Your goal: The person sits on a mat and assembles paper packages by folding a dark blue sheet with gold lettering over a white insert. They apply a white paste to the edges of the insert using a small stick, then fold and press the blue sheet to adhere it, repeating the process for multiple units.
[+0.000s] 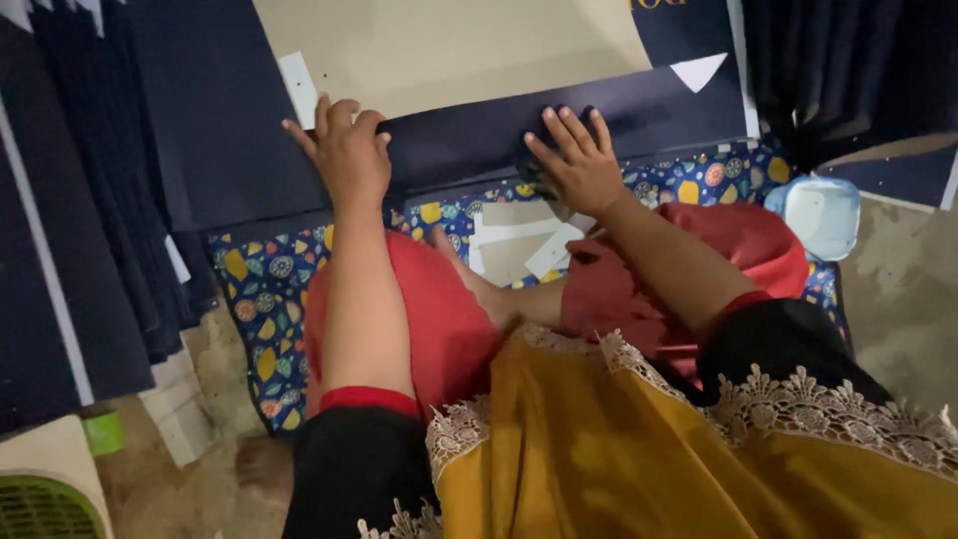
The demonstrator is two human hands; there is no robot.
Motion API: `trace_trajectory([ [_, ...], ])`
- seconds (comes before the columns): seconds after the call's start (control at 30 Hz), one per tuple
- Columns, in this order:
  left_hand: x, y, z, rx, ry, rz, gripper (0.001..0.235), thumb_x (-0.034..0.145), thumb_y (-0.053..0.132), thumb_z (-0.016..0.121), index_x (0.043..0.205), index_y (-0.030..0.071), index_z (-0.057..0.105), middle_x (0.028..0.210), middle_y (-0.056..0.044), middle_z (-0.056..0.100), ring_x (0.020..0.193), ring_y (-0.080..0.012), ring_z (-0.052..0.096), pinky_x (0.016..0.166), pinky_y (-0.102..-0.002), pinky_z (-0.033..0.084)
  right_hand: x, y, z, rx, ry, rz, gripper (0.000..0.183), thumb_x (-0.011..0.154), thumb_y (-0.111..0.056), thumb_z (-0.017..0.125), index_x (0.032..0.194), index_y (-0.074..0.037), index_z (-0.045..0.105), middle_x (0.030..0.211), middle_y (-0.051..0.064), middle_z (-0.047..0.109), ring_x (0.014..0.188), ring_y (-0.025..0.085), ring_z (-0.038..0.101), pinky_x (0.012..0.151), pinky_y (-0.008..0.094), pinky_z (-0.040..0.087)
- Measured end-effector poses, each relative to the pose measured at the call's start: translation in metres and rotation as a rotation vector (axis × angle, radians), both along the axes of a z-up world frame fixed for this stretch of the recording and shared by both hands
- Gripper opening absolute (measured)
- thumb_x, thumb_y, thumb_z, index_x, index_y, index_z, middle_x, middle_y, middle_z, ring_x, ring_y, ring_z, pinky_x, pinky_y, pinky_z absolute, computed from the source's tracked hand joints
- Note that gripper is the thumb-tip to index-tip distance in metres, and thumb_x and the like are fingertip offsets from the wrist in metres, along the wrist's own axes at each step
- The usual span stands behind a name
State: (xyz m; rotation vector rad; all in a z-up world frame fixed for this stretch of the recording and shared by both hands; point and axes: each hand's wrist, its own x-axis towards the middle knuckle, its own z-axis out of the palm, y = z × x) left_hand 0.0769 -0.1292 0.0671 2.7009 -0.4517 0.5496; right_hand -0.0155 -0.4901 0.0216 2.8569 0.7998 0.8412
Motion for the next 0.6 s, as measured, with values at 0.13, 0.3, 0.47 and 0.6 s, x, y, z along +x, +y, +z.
trace_trajectory([
  [0.13,0.005,-0.016,0.004,0.105,0.080,0.140,0.044,0.088,0.019,0.089,0.127,0.019,0.069,0.147,-0.016,0.049,0.148,-0.0435,0.029,0.112,-0.080,0.005,0.021,0.001,-0.011,0.036,0.326,-0.016,0.081,0.094,-0.042,0.083,0.163,-0.018,0.048,0.169,0.018,0.032,0.155,0.039,0.028,0.117,0.072,0.023],
  [0.3,0.000,-0.046,0.011,0.299,0.353,-0.095,0.080,0.096,0.042,0.079,0.162,0.028,0.036,0.168,-0.019,0.025,0.154,-0.0439,0.019,0.115,-0.078,0.013,0.054,0.015,-0.012,0.140,0.405,-0.029,0.082,0.099,-0.056,0.072,0.164,-0.012,0.045,0.169,0.019,0.032,0.154,0.043,0.028,0.116,0.075,0.015],
  [0.47,-0.004,-0.060,-0.023,0.389,0.231,-0.271,0.094,0.088,0.028,0.087,0.167,0.024,0.037,0.173,-0.013,0.012,0.159,-0.0350,0.012,0.120,-0.077,0.011,0.088,0.027,-0.002,0.184,0.472,-0.021,0.092,0.105,-0.073,0.045,0.164,-0.003,0.044,0.168,0.023,0.030,0.154,0.046,0.023,0.113,0.078,0.007],
  [0.6,0.001,-0.064,-0.040,0.426,0.157,-0.242,0.085,0.093,-0.002,0.075,0.167,0.019,0.040,0.172,-0.014,0.016,0.158,-0.0346,0.016,0.122,-0.071,0.016,0.100,0.023,-0.004,0.181,0.557,-0.094,0.092,0.105,-0.071,0.047,0.167,-0.004,0.035,0.170,0.023,0.023,0.155,0.043,0.015,0.116,0.076,0.004],
])
